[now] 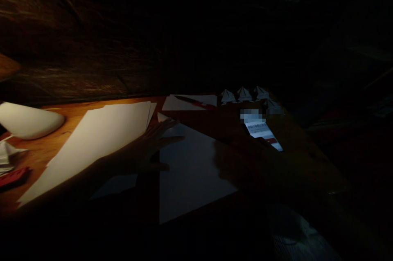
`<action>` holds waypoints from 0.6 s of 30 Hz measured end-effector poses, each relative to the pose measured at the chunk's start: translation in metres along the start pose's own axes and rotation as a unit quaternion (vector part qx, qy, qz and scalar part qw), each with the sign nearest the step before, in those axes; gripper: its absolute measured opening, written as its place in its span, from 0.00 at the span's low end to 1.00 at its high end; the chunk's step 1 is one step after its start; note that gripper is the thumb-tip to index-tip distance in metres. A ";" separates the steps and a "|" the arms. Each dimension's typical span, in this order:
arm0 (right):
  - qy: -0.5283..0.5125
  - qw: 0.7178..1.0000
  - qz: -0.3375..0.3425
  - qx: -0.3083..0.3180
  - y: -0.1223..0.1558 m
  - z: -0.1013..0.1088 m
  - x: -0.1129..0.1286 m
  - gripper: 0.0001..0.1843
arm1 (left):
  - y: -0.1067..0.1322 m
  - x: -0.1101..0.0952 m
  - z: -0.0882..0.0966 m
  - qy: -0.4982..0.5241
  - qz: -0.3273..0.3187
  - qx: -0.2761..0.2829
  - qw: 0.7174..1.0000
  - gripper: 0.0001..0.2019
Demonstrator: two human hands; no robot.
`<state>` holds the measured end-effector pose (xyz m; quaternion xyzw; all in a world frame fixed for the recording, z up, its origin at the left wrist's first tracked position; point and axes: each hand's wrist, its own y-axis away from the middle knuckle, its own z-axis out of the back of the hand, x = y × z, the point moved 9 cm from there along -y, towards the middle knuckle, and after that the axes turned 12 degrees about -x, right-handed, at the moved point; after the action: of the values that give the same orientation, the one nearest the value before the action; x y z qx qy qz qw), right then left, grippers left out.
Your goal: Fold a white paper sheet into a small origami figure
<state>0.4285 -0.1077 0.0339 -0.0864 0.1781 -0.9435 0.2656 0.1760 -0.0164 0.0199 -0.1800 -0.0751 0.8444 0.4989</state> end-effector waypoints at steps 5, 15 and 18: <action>0.005 1.000 -0.001 0.010 -0.002 -0.004 -0.001 0.29 | -0.001 -0.001 0.001 -0.009 -0.003 0.000 1.000 0.41; 0.008 1.000 0.018 -0.004 0.005 -0.006 -0.008 0.37 | 0.001 -0.006 0.002 0.002 -0.025 -0.008 1.000 0.40; 0.001 1.000 0.029 0.010 0.006 -0.009 -0.006 0.37 | 0.004 -0.005 -0.001 -0.005 -0.027 0.002 1.000 0.41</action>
<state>0.4342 -0.1066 0.0225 -0.0778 0.1708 -0.9372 0.2940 0.1755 -0.0225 0.0194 -0.1723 -0.0806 0.8320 0.5212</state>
